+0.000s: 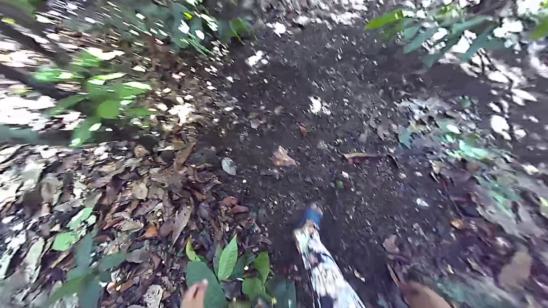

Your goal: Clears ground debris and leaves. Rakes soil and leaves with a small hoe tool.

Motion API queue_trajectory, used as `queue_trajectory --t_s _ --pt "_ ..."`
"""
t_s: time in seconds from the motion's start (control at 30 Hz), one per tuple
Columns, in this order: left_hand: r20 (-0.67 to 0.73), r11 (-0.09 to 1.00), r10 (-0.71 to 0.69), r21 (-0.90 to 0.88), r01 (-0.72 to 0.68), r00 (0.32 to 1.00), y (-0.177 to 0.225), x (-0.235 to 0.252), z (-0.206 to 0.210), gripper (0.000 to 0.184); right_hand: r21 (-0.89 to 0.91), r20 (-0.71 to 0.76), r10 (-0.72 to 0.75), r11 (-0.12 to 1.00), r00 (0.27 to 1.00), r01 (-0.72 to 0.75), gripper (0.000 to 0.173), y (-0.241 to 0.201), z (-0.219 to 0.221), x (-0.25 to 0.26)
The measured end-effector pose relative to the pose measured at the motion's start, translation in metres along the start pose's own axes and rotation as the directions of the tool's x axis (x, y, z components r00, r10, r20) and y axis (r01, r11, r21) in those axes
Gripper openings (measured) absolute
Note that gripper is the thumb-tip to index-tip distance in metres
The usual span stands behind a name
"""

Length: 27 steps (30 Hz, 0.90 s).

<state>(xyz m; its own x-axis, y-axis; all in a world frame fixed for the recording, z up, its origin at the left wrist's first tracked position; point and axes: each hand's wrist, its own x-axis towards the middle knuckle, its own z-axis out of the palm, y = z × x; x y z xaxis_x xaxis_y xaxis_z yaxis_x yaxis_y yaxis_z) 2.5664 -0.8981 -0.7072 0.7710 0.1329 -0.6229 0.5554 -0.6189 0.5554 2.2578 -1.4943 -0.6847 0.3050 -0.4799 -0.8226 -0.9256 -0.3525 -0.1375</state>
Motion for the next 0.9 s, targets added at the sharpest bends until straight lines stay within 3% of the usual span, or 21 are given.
queue_trajectory --t_s 0.07,0.17,0.23,0.3,0.37,0.5,0.6,0.7,0.9 --pt "-0.019 0.997 0.073 0.009 -0.072 0.997 0.071 0.026 0.035 0.041 0.046 0.071 0.085 0.995 0.994 -0.088 0.047 0.021 -0.005 0.049" --pt "0.005 0.997 0.078 0.016 -0.078 0.997 0.184 0.050 0.108 0.039 0.023 0.264 0.103 0.993 0.959 -0.114 0.046 -0.009 -0.045 0.123" --pt "0.092 0.997 0.075 -0.012 -0.074 0.993 0.246 0.069 0.170 0.037 0.255 0.195 0.071 0.959 0.978 -0.120 0.045 -0.036 -0.086 0.172" --pt "0.216 0.997 0.072 -0.037 -0.066 0.974 0.311 0.082 0.237 0.041 0.533 0.171 0.178 0.811 0.969 -0.242 0.048 -0.076 -0.145 0.193" --pt "0.393 0.994 0.108 -0.018 -0.110 0.913 0.385 0.084 0.298 0.043 0.610 0.176 0.261 0.728 0.949 -0.313 0.049 -0.081 -0.189 0.205" --pt "0.620 0.969 0.217 -0.043 -0.244 0.754 0.518 0.076 0.390 0.036 0.441 0.163 0.333 0.818 0.929 -0.370 0.050 -0.061 -0.226 0.229" --pt "0.702 0.958 0.246 -0.070 -0.279 0.668 0.572 0.077 0.437 0.033 0.379 0.141 0.357 0.842 0.923 -0.384 0.047 -0.080 -0.243 0.248" --pt "0.763 0.946 0.239 -0.043 -0.321 0.601 0.601 0.091 0.467 0.032 0.533 0.129 0.331 0.772 0.935 -0.347 0.044 -0.124 -0.267 0.275" --pt "0.880 0.860 0.129 0.130 -0.493 0.457 0.656 0.174 0.501 0.030 0.662 0.049 0.292 0.706 0.955 -0.250 0.043 -0.180 -0.297 0.323"
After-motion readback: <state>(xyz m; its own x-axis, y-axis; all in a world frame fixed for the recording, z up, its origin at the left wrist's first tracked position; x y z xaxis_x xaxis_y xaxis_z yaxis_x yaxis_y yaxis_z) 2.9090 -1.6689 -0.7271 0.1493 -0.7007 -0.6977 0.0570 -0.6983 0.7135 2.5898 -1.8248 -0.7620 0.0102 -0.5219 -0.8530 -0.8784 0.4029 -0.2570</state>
